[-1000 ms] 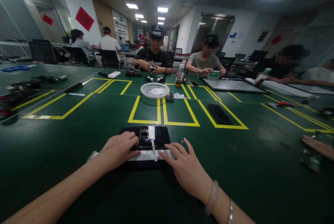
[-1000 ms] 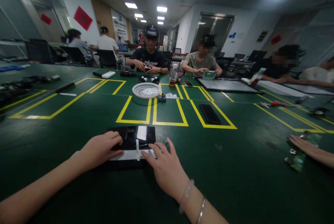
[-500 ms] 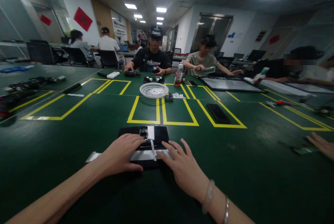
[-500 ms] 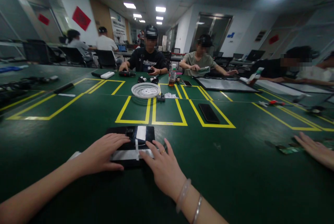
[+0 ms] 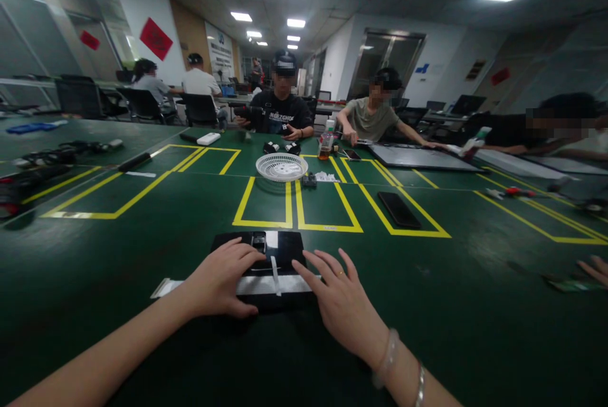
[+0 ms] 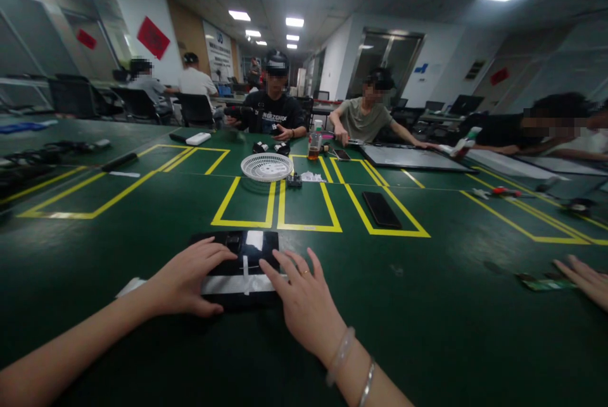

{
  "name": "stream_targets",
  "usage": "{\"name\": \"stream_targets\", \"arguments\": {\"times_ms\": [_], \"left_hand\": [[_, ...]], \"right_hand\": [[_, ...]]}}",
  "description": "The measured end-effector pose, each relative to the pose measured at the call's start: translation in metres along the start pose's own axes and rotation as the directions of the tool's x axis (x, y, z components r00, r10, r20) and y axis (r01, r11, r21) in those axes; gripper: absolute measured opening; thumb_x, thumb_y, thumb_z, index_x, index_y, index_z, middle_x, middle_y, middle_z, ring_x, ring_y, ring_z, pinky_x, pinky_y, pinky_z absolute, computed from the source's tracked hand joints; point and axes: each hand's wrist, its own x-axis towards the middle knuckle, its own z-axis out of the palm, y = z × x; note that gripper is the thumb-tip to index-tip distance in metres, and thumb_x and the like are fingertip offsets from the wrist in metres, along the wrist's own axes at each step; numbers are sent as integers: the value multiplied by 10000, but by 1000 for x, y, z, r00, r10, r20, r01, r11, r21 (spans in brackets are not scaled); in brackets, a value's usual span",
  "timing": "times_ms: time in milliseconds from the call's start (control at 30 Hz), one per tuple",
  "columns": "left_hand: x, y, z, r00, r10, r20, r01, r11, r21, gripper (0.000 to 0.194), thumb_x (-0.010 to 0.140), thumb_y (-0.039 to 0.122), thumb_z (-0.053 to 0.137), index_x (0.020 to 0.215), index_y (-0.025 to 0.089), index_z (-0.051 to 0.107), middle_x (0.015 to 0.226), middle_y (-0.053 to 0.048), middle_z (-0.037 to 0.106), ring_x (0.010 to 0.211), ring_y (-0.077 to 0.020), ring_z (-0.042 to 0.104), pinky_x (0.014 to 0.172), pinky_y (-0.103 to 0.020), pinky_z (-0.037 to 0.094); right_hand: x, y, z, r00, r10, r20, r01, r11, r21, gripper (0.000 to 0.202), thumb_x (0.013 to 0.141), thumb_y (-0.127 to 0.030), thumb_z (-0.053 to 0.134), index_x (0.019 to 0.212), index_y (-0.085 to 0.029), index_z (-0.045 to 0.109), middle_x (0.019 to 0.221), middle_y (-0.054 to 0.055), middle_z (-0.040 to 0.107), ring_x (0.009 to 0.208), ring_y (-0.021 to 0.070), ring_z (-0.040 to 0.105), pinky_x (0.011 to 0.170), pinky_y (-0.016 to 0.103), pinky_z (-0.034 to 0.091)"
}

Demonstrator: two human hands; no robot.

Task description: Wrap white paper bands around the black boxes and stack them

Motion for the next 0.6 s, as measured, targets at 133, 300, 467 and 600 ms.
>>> {"name": "stream_targets", "arguments": {"times_ms": [133, 300, 467, 600], "left_hand": [[-4, -24, -13, 991, -92, -102, 98, 994, 57, 717, 671, 497, 811, 1275, 200, 566, 1275, -89, 577, 1204, -325, 506, 1179, -519, 196], [-21, -87, -36, 908, -338, -246, 378, 915, 138, 709, 726, 610, 686, 1241, 134, 581, 1249, -147, 586, 1148, -364, 532, 1104, -533, 294], [-63, -159, -52, 662, -685, -303, 724, 690, 22, 975, 644, 808, 568, 1264, 56, 579, 1177, -218, 605, 1061, -444, 569, 819, -495, 432], [-111, -203, -58, 438, -852, -287, 870, 482, -103, 986, 560, 898, 524, 1064, 63, 670, 902, -202, 675, 1165, -566, 443, 762, -557, 329]], "right_hand": [[0, 5, -2, 1000, -12, 16, 11, 1000, 19, 733, 830, -8, 435, 1495, -308, 352, 1492, 49, 460, 1374, 268, 383, 1161, 584, 200], [0, 7, -2, 1000, -21, 7, 21, 999, 35, 711, 843, -27, 452, 1491, -303, 361, 1462, 52, 497, 1356, 262, 409, 1158, 577, 225], [-1, 7, -3, 1000, -25, -17, 26, 998, 56, 638, 898, -98, 481, 1489, -309, 364, 1446, 52, 516, 1353, 263, 419, 1153, 578, 243], [-1, 7, -4, 1000, -20, -4, 20, 997, 74, 600, 921, -140, 483, 1483, -316, 367, 1440, 51, 523, 1346, 266, 428, 1143, 595, 255]]}}
